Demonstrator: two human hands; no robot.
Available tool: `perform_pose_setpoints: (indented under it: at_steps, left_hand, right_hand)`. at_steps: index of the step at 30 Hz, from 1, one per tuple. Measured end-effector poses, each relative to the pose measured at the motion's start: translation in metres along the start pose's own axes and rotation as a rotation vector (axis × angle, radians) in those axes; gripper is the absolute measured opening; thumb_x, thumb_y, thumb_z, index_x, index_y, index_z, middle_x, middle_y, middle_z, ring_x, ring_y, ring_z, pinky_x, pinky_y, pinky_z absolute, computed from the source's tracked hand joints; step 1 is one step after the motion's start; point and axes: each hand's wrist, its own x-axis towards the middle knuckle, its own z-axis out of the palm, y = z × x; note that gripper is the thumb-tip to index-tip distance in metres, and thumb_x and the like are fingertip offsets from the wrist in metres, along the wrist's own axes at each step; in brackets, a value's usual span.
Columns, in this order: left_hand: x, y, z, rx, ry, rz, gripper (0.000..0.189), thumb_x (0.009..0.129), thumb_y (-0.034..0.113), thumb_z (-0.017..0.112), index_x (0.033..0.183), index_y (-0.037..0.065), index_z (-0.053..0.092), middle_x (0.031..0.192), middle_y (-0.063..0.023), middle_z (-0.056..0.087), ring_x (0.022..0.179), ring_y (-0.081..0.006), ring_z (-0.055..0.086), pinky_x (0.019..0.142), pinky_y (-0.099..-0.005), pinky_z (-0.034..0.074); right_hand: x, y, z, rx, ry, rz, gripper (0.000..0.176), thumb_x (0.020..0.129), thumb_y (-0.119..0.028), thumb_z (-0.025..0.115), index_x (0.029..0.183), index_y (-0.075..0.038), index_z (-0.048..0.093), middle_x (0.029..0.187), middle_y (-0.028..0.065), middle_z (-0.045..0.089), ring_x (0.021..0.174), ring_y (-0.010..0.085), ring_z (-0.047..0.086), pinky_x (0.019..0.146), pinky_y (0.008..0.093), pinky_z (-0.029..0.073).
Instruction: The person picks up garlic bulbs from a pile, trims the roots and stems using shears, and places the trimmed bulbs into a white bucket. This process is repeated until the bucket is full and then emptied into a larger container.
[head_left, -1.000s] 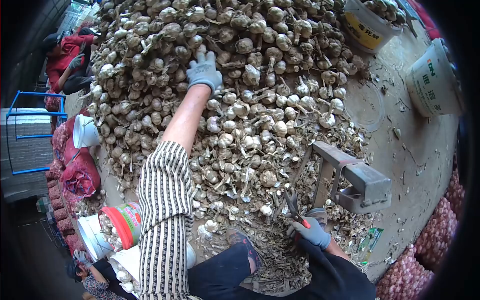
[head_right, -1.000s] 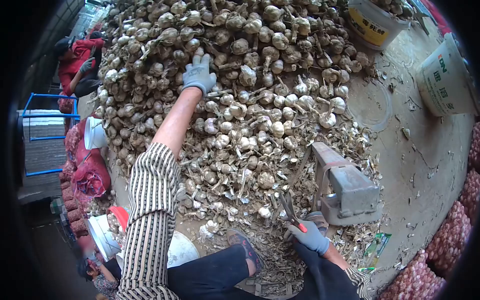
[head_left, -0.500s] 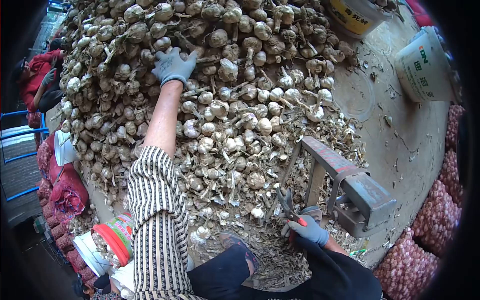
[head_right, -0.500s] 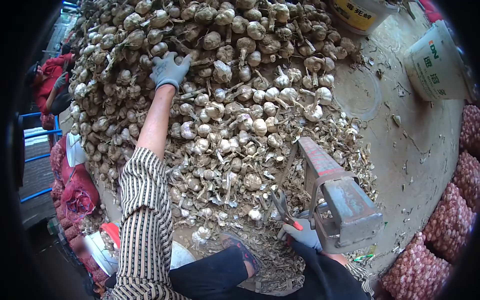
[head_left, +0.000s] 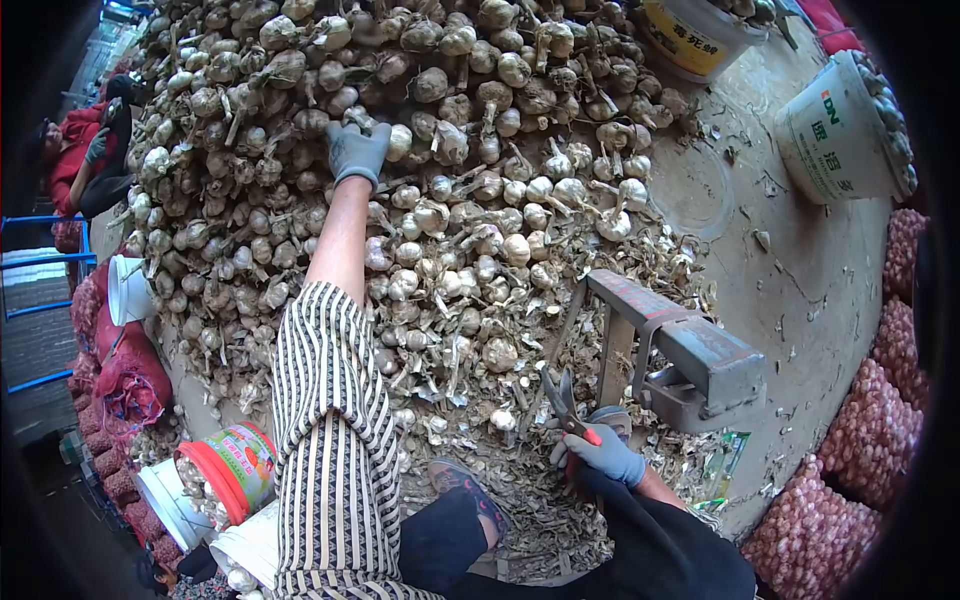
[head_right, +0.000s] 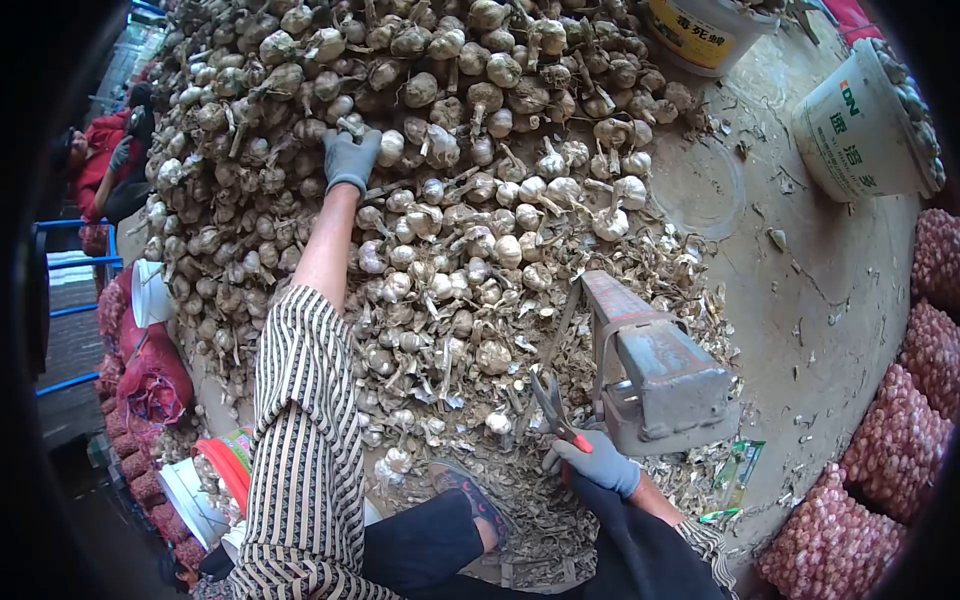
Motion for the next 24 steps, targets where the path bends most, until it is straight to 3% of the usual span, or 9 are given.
perform_pose_setpoints:
  at_steps: [4, 7, 9, 10, 11, 15, 18, 21, 24]
  left_hand:
    - [-0.051, -0.021, -0.001, -0.182, -0.167, 0.169, 0.047, 0.085, 0.041, 0.068, 0.101, -0.004, 0.073, 0.129, -0.0253, 0.053, 0.113, -0.0416, 0.060, 0.102, -0.0420, 0.046]
    - [-0.082, -0.030, -0.009, -0.405, -0.348, 0.091, 0.040, 0.087, 0.036, 0.070, 0.106, 0.000, 0.073, 0.125, -0.0182, 0.060, 0.104, -0.0303, 0.066, 0.096, -0.0384, 0.050]
    - [-0.108, -0.026, -0.048, -0.864, -0.608, -0.294, 0.024, 0.093, 0.021, 0.063, 0.107, 0.003, 0.072, 0.112, -0.0082, 0.070, 0.104, -0.0182, 0.065, 0.093, -0.0327, 0.051]
    - [-0.120, -0.042, -0.063, -0.927, -0.593, -0.358, 0.028, 0.099, 0.022, 0.060, 0.119, 0.004, 0.069, 0.117, -0.0097, 0.071, 0.106, -0.0198, 0.067, 0.093, -0.0354, 0.055]
    - [-0.136, -0.055, -0.077, -1.111, -0.627, -0.709, 0.035, 0.104, 0.026, 0.056, 0.131, 0.003, 0.062, 0.119, -0.0083, 0.071, 0.107, -0.0232, 0.068, 0.088, -0.0397, 0.059]
    - [-0.250, -0.087, -0.152, -1.541, -0.569, -0.840, 0.039, 0.107, 0.031, 0.052, 0.136, 0.005, 0.056, 0.123, -0.0122, 0.069, 0.104, -0.0271, 0.070, 0.074, -0.0389, 0.063]
    - [-0.344, -0.064, -0.187, -2.027, -0.556, -0.932, 0.047, 0.108, 0.034, 0.049, 0.139, 0.000, 0.051, 0.125, -0.0235, 0.065, 0.108, -0.0347, 0.069, 0.080, -0.0414, 0.065]
    - [-0.409, -0.034, -0.179, -2.264, -0.383, -1.032, 0.048, 0.108, 0.035, 0.047, 0.139, -0.001, 0.050, 0.129, -0.0260, 0.063, 0.111, -0.0387, 0.068, 0.085, -0.0432, 0.066]
    - [-0.450, 0.001, -0.169, -2.400, -0.331, -1.003, 0.041, 0.109, 0.026, 0.042, 0.142, 0.002, 0.050, 0.135, -0.0211, 0.061, 0.121, -0.0373, 0.063, 0.098, -0.0468, 0.060]
  right_hand:
    - [-0.001, 0.000, 0.001, -0.035, -0.012, 0.004, 0.043, 0.107, -0.031, 0.052, 0.142, -0.005, 0.053, 0.093, 0.0060, 0.075, 0.067, 0.0118, 0.068, 0.062, 0.0269, 0.055]
    - [-0.002, 0.001, 0.004, -0.022, 0.008, -0.020, 0.041, 0.106, -0.031, 0.054, 0.136, -0.004, 0.056, 0.092, 0.0067, 0.075, 0.065, 0.0129, 0.068, 0.061, 0.0273, 0.054]
    - [-0.002, 0.005, 0.005, -0.009, 0.027, -0.040, 0.040, 0.106, -0.032, 0.054, 0.132, -0.003, 0.057, 0.091, 0.0073, 0.075, 0.064, 0.0132, 0.068, 0.060, 0.0275, 0.054]
    - [-0.002, 0.005, 0.004, -0.036, 0.028, -0.021, 0.039, 0.105, -0.033, 0.055, 0.128, -0.002, 0.060, 0.091, 0.0078, 0.076, 0.064, 0.0132, 0.068, 0.058, 0.0274, 0.053]
    - [-0.003, 0.005, 0.005, -0.048, 0.039, -0.006, 0.037, 0.105, -0.034, 0.056, 0.122, -0.002, 0.062, 0.090, 0.0079, 0.076, 0.064, 0.0125, 0.068, 0.058, 0.0267, 0.053]
    - [-0.001, 0.005, 0.017, -0.161, 0.109, -0.047, 0.028, 0.101, -0.031, 0.061, 0.103, -0.003, 0.064, 0.085, 0.0074, 0.073, 0.067, 0.0129, 0.067, 0.061, 0.0289, 0.052]
    - [0.001, -0.022, 0.028, -0.767, 0.191, -0.230, 0.031, 0.092, -0.030, 0.070, 0.101, -0.002, 0.059, 0.081, 0.0163, 0.062, 0.078, 0.0340, 0.064, 0.071, 0.0439, 0.048]
    - [0.003, -0.068, 0.056, -1.023, 0.243, -0.535, 0.057, 0.090, -0.026, 0.072, 0.141, -0.007, 0.054, 0.092, 0.0154, 0.061, 0.090, 0.0347, 0.061, 0.079, 0.0430, 0.049]
    - [0.018, -0.093, 0.073, -1.251, 0.294, -0.707, 0.060, 0.087, -0.025, 0.074, 0.140, -0.006, 0.053, 0.094, 0.0137, 0.061, 0.092, 0.0333, 0.061, 0.080, 0.0447, 0.049]
